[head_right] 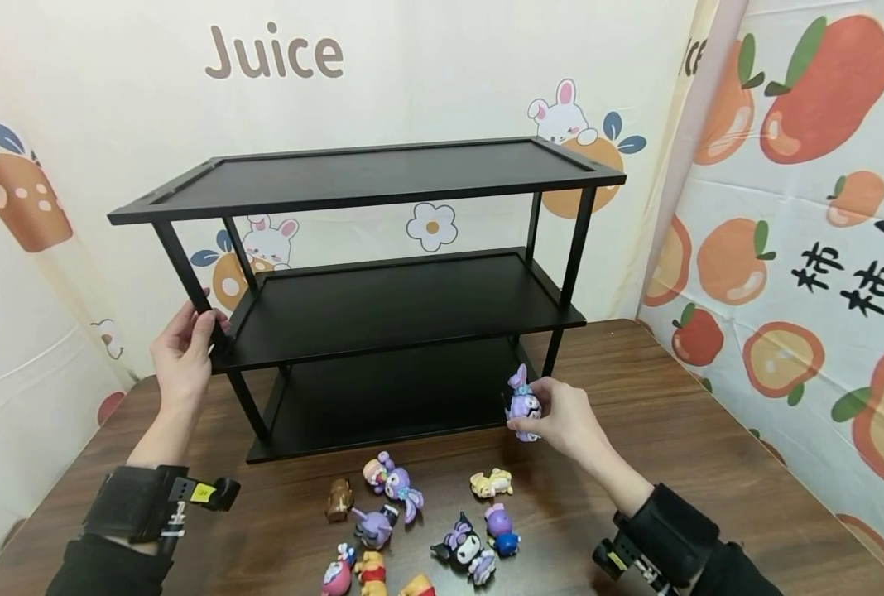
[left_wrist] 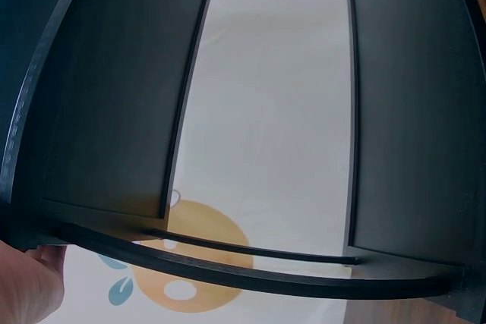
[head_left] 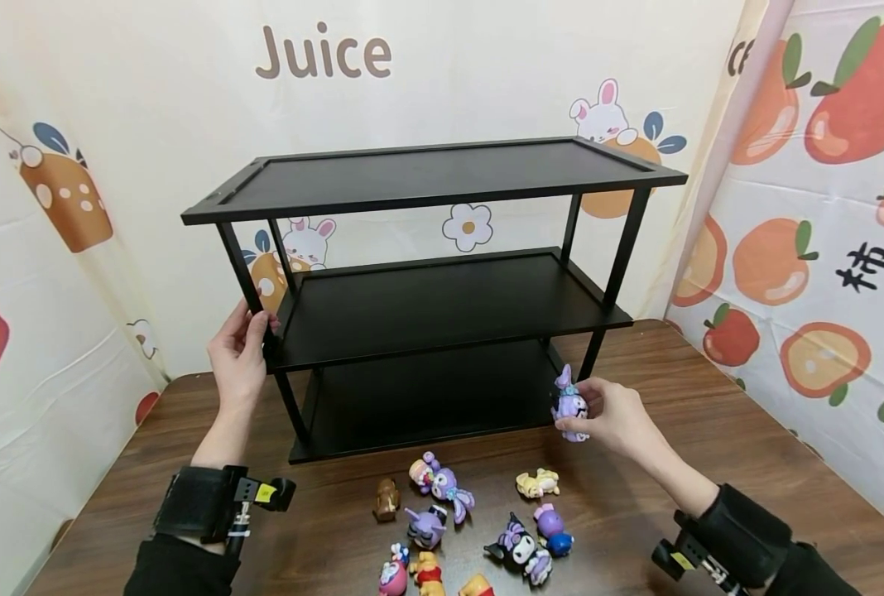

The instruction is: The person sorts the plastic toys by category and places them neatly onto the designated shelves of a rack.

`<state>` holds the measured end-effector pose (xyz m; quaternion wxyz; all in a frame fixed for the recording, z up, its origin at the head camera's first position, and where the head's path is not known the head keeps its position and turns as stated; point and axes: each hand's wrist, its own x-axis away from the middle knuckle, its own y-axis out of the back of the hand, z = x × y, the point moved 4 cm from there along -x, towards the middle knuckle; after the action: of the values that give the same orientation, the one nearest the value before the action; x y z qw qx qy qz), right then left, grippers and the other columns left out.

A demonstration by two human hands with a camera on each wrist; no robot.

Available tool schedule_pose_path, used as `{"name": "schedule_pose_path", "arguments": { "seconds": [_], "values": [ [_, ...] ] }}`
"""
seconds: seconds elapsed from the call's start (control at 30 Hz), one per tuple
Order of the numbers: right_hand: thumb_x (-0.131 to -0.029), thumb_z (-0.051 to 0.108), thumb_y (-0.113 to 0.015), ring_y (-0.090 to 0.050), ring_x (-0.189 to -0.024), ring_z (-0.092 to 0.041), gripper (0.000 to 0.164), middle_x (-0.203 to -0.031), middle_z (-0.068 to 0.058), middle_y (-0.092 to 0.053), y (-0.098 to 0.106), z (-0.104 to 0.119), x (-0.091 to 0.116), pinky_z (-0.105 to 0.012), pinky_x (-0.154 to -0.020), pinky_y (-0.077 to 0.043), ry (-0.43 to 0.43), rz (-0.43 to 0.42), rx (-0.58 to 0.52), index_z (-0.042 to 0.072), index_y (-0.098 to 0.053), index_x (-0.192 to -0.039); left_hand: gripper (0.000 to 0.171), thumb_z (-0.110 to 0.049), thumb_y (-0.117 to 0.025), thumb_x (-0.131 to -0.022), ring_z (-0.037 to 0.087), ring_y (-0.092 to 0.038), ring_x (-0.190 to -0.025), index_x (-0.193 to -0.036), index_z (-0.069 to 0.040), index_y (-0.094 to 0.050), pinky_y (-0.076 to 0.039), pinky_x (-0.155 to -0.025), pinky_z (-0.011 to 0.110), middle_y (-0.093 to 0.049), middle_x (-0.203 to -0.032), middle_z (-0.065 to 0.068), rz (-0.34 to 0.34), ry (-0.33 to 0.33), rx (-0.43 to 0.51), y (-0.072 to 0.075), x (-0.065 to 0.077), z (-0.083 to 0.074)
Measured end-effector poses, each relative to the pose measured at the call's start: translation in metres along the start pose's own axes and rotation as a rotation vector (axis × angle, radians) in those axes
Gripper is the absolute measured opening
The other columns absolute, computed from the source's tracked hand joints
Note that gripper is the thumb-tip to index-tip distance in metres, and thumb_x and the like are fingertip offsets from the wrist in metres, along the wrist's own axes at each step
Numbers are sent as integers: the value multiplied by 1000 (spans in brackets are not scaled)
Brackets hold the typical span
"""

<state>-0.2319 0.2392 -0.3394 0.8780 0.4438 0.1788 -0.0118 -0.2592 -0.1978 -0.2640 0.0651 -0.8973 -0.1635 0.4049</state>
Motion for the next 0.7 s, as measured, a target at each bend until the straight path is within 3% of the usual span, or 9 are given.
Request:
{"name": "schedule_pose_path", "arguments": {
  "seconds": [0.3, 0.53, 0.63, 0.7],
  "values": [
    [-62, 29, -80, -62, -69, -20, 49, -80, -7, -63, 41, 43, 11, -24, -52, -46, 98, -199, -4, 2, -59, -98, 29, 5, -47, -88, 9, -58, -69, -115, 5, -56, -44, -71, 16, -60, -76, 2, 1, 8, -47, 0, 3, -2],
    [-61, 25, -81, -63, -66, -20, 47, -81, -8, -64, 79, 76, 14, -15, -52, -45, 196, -303, 6, 3, -60, -98, 30, 3, -48, -88, 10, -58, -69, -117, 4, -55, -45, -70, 16, -60, -76, 3, 0, 8, -57, 6, 0, 13],
    [-61, 24, -81, -64, -64, -16, 49, -82, -10, -64, 95, 90, 13, -11, -53, -43, 222, -338, 9, 3, -61, -101, 30, 2, -49, -88, 10, -58, -69, -117, 3, -56, -45, -70, 17, -60, -77, 2, 1, 0, -62, 8, -2, 16],
    [-60, 23, -81, -62, -64, -6, 51, -82, -12, -65, 106, 99, 10, -8, -55, -41, 231, -366, 14, 2, -62, -102, 30, 2, -49, -88, 9, -58, -69, -116, 3, -56, -45, -70, 16, -60, -77, 2, 1, -9, -61, 7, -2, 15]
  ]
}}
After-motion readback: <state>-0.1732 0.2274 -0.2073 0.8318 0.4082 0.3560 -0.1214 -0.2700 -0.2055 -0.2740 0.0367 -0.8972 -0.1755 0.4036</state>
